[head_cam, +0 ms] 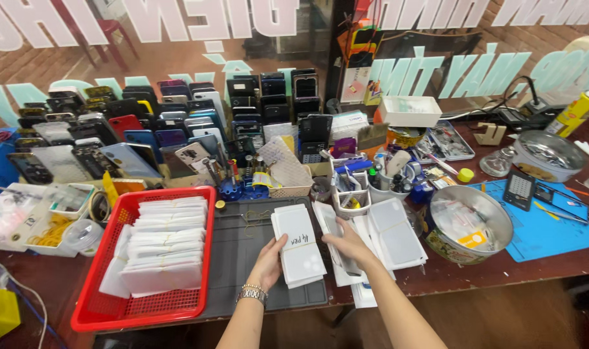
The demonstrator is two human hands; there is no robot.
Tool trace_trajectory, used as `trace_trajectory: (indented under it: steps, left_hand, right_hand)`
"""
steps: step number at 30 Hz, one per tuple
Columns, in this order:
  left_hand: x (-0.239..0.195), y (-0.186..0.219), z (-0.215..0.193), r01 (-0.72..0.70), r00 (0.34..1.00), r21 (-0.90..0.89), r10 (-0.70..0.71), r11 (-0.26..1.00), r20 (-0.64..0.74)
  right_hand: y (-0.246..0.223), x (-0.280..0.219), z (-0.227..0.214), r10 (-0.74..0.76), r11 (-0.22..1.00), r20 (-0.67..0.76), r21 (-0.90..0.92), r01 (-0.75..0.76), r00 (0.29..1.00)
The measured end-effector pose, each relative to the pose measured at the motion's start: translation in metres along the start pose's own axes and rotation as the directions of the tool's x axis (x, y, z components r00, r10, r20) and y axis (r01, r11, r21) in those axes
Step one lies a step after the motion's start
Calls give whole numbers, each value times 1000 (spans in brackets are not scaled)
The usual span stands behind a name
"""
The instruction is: The person repeatedly picks up phone cases, wraps each in a white paper sleeve, and stacks them into a red basket. The person also handles rubber bands and stacks of white paper sleeves on a cluttered workbench.
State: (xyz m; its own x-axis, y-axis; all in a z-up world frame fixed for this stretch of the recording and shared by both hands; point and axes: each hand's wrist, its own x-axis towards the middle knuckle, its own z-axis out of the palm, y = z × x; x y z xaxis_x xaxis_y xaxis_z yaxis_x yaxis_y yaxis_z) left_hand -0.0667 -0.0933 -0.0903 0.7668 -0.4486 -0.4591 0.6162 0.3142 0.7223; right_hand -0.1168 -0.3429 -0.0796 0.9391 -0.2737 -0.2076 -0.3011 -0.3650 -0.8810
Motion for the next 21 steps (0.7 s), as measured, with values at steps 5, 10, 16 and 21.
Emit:
trace_trajectory:
  steps: [5, 10, 16, 21]
  left_hand:
    - [-18, 18, -21, -9, 995, -144, -5, 989, -100]
    - [-29, 25, -37, 46, 999, -263, -47, 964, 4]
    - [-30, 33, -29, -63, 998, -249, 57, 966, -28]
    - [-24, 35, -19, -21, 998, -186, 9, 982, -65]
  right_hand:
    - [-17, -17, 49, -58, 787, -107, -617, -20, 993]
    - [-32, -26, 71, -163, 663, -122, -749, 17, 979]
    - [-50, -9, 91, -68, 981, -79, -185, 53, 995]
    - [-68, -10, 129, -102, 963, 11, -249, 102, 995]
